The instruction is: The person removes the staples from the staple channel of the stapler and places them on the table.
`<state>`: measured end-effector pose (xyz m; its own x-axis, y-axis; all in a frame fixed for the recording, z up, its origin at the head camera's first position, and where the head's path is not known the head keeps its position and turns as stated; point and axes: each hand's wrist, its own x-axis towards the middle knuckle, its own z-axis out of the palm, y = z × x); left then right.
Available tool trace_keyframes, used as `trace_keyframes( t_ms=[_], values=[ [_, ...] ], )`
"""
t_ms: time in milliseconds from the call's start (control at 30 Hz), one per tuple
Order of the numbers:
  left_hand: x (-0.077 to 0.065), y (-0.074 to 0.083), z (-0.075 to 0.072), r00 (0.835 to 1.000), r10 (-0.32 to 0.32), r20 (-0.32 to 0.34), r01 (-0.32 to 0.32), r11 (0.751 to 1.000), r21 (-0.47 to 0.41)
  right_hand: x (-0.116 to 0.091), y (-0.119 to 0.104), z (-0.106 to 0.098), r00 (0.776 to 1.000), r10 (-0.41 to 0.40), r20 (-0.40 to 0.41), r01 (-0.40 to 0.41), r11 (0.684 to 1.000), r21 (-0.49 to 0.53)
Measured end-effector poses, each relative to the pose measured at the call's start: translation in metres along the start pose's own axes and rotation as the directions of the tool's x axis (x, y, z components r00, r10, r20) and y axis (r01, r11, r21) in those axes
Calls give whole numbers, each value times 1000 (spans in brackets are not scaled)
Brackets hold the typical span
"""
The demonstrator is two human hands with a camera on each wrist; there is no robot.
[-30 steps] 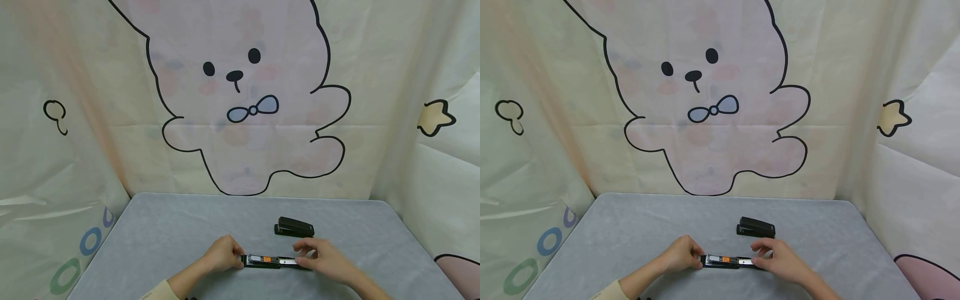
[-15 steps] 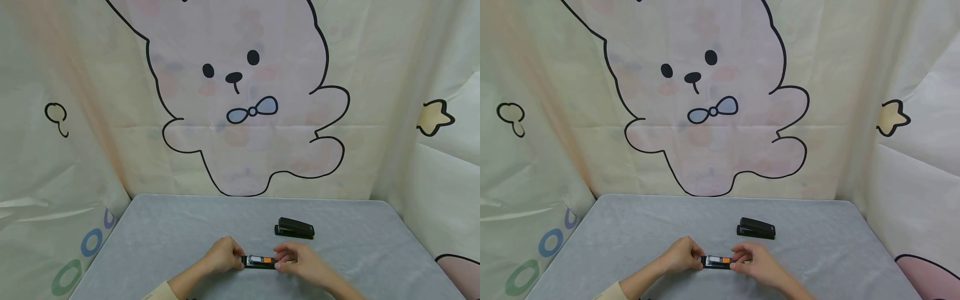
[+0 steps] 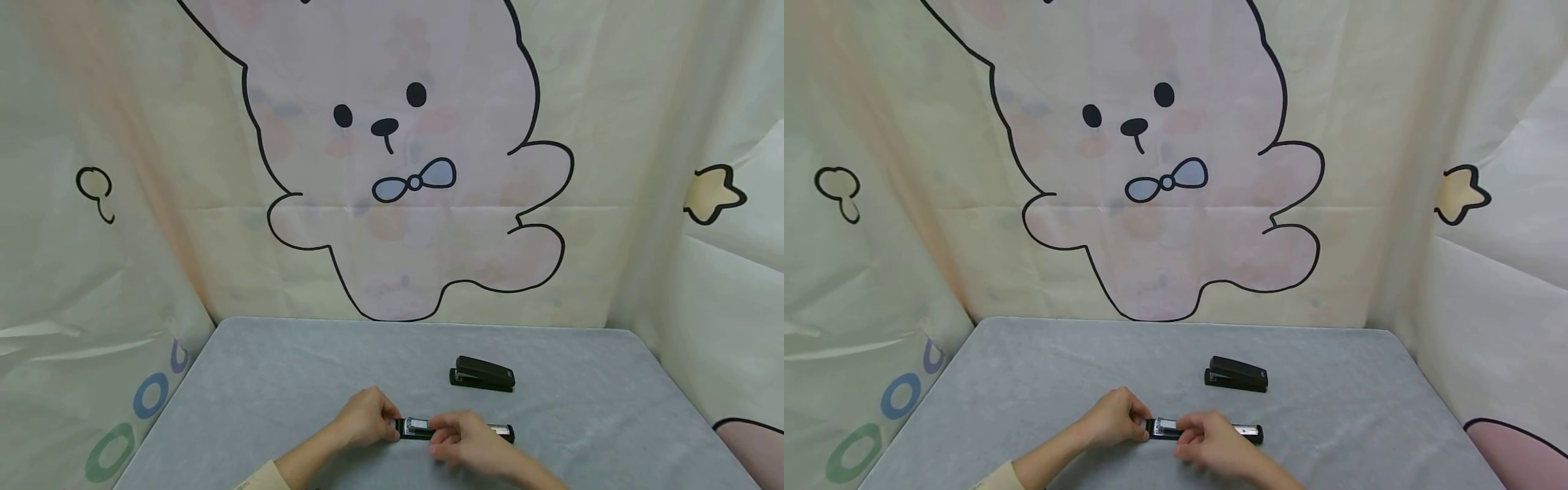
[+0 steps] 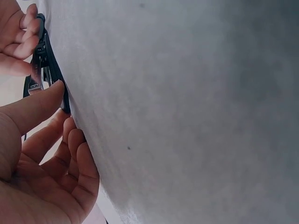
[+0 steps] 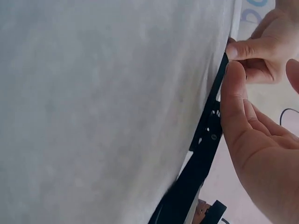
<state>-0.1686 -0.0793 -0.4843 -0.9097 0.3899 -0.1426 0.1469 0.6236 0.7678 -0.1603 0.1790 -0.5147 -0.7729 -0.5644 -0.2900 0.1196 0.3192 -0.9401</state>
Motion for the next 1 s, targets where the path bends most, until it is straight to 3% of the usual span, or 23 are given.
trace_keyframes(
  t_ms=[167, 300, 400, 567, 733, 800, 933, 1000],
  values=[
    [0, 1, 0, 1000, -10, 9, 10, 1000, -4, 23, 43, -7, 1000, 20, 14, -21, 998, 64],
    [0, 1, -1, 1000, 1, 8, -1, 1000, -4, 27, 47, -8, 999, 31, 25, -33, 995, 90],
    [0, 0, -1, 1000, 12, 2, -12, 1000, -2, 19, 30, -1, 999, 47, -1, -47, 995, 90],
    [0, -1, 0, 1000, 16, 2, -16, 1000, -3, 0, -16, 19, 991, 94, -100, -88, 995, 55],
    [0, -1, 1, 1000, 19, 3, -19, 1000, -6, -10, -42, 33, 971, 149, -185, -130, 985, 113],
    [0, -2, 1, 1000, 23, 2, -23, 1000, -3, -10, -44, 35, 963, 190, -189, -155, 971, 184],
    [0, -1, 1, 999, 38, -7, -38, 999, 10, 0, -21, 26, 950, 290, -118, -220, 887, 405],
    [0, -1, 1, 999, 42, -8, -42, 999, 17, 1, -19, 25, 941, 320, -108, -239, 856, 458]
  ],
)
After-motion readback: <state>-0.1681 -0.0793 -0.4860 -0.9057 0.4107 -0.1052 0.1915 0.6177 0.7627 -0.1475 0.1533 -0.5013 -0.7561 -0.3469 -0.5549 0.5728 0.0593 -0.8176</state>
